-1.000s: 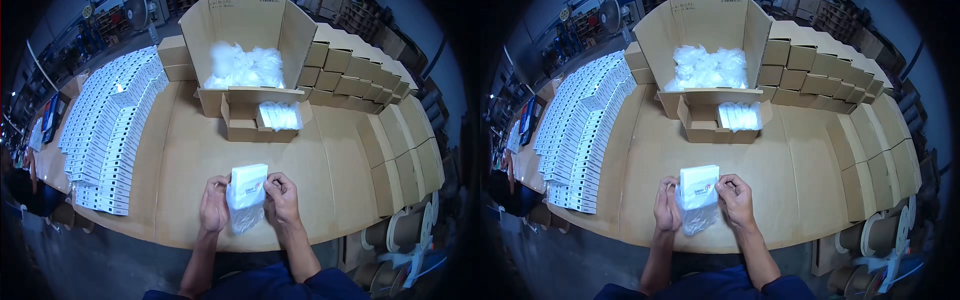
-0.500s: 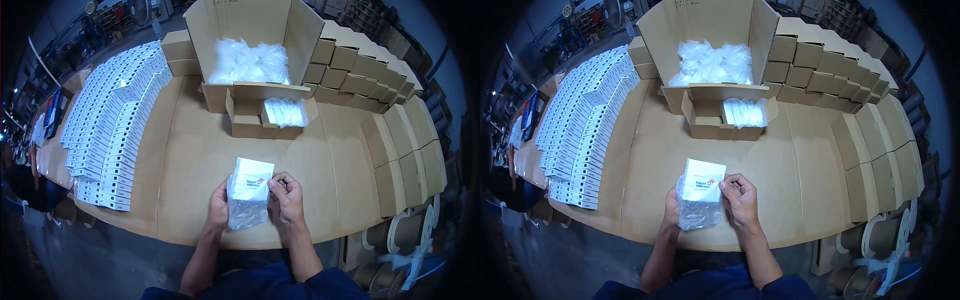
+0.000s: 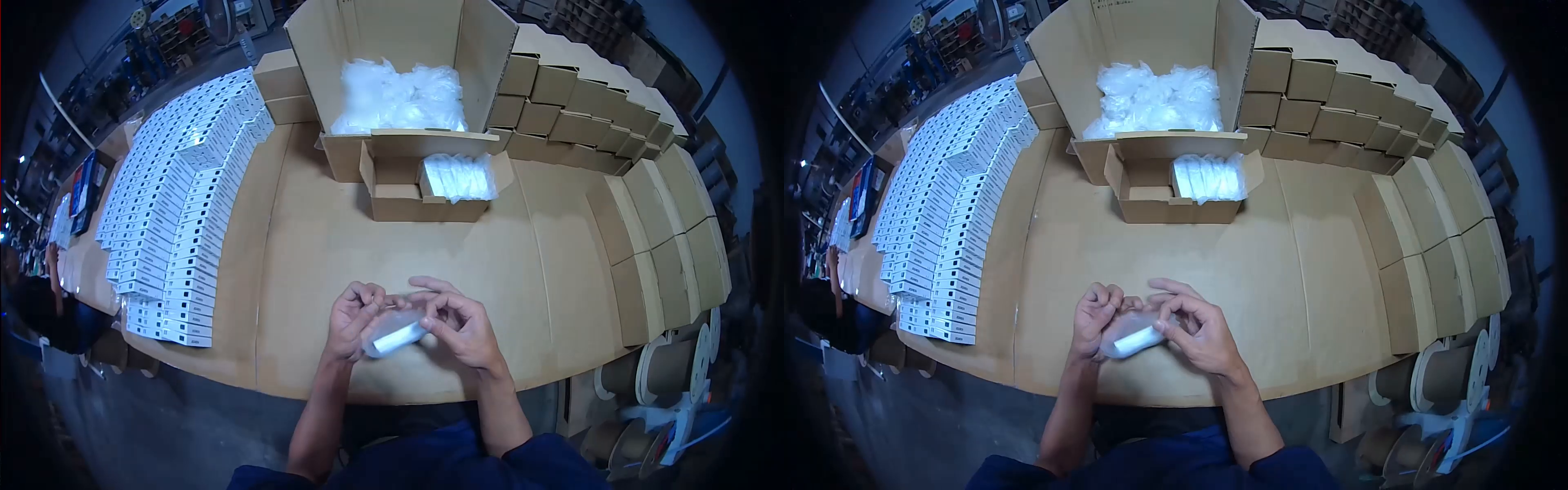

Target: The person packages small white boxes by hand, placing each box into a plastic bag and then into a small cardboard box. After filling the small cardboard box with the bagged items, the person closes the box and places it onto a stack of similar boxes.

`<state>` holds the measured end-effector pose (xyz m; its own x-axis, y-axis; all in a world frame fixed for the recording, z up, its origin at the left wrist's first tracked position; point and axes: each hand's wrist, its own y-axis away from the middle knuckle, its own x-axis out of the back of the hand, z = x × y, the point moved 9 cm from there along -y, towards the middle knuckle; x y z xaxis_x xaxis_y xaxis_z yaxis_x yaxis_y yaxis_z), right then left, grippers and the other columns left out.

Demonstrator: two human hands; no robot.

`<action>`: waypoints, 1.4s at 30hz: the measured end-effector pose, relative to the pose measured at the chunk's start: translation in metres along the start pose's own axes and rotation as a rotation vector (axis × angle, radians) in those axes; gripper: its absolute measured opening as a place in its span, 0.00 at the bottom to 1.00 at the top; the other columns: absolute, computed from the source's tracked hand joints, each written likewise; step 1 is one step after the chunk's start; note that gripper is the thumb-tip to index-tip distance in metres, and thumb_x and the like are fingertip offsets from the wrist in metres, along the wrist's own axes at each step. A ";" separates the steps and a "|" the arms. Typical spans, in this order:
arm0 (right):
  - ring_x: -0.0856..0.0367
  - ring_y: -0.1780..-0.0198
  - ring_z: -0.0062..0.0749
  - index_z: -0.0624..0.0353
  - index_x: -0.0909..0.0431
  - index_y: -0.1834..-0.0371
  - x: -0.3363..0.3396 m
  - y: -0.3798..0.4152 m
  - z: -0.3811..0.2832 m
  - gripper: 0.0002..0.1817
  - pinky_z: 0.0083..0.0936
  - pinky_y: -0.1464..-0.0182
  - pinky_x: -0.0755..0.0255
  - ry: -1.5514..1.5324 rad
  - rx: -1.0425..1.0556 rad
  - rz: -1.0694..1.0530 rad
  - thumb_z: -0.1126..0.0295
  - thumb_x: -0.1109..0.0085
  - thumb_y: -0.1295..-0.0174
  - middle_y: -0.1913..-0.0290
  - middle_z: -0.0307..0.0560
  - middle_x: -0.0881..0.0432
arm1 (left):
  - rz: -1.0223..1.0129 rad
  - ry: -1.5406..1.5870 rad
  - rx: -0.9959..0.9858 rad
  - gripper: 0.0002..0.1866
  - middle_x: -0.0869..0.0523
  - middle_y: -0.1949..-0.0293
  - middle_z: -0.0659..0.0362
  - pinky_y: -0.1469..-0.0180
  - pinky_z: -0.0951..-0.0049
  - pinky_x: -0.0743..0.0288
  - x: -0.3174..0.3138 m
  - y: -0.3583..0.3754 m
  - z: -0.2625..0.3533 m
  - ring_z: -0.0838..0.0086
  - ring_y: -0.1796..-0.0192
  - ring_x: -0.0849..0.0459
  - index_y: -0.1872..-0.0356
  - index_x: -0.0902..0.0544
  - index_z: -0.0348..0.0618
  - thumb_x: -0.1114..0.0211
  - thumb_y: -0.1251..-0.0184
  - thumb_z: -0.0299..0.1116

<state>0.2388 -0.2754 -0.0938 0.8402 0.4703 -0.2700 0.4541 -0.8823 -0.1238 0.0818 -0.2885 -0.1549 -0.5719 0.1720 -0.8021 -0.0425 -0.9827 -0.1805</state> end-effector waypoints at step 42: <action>0.12 0.47 0.35 0.71 0.12 0.52 0.010 0.020 0.001 0.09 0.28 0.42 0.21 0.200 0.199 0.403 0.76 0.38 0.26 0.53 0.56 0.09 | 0.194 -0.604 0.004 0.16 0.18 0.41 0.54 0.30 0.67 0.28 -0.019 0.026 -0.005 0.71 0.36 0.21 0.37 0.28 0.34 0.42 0.17 0.29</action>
<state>0.2557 -0.2882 -0.0997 0.9867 0.0675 -0.1479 0.0316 -0.9720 -0.2327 0.0955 -0.3172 -0.1475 -0.9310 -0.0771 -0.3569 0.1057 -0.9925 -0.0614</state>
